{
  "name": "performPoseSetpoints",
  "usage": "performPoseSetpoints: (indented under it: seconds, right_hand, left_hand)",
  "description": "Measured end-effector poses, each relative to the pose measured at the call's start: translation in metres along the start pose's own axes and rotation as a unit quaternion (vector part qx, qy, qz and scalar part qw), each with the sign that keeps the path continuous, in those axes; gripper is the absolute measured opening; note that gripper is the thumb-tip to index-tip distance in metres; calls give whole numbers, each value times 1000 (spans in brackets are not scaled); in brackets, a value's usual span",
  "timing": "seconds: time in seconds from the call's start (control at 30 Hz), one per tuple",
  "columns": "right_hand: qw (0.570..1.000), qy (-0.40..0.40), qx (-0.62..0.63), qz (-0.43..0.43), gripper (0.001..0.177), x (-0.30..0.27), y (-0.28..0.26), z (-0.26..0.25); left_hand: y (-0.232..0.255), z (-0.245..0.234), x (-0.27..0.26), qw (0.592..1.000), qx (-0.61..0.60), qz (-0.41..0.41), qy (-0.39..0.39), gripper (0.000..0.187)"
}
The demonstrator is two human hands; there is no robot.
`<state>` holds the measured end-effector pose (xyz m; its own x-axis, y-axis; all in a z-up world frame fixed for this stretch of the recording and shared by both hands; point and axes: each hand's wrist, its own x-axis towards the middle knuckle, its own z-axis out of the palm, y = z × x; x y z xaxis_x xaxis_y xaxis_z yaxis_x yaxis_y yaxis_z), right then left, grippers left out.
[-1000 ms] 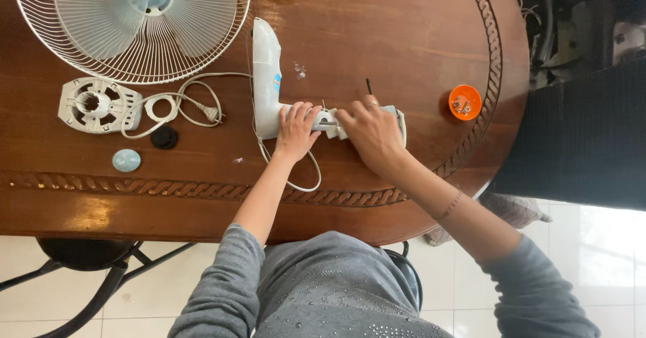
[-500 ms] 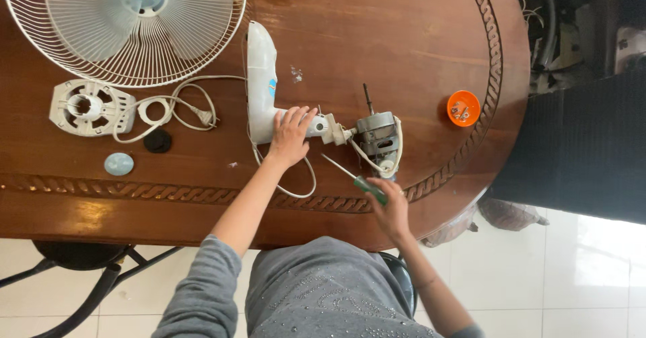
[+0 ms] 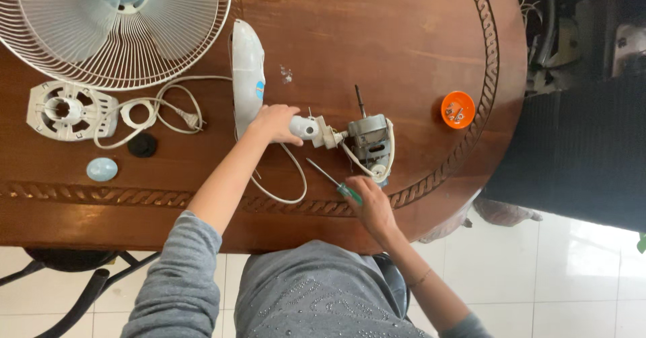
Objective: The person assembles a white handheld electrical appliance by attaching a motor unit to its body and securing it with screws. They use a green screwdriver to tighten multiple screws on the back of the device while working at a wooden table.
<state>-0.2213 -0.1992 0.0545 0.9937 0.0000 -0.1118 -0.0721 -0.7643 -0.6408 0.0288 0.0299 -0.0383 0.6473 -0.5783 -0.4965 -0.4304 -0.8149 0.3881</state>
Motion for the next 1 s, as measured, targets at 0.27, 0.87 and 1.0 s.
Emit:
performPoseSetpoints:
  seconds: [0.27,0.87,1.0]
  right_hand:
    - [989,-80,10,-123,77,143,11,-8]
    - [901,-406,84,126,74,241,54,62]
    - [909,-390,100,111,79,236,49,58]
  left_hand:
    - [-3,-8,29,991,-73,-26,-108,97]
    - [5,-5,56,951,-87,-53,-293,101]
    - [4,-7,58,945,-97,-36,-310,101]
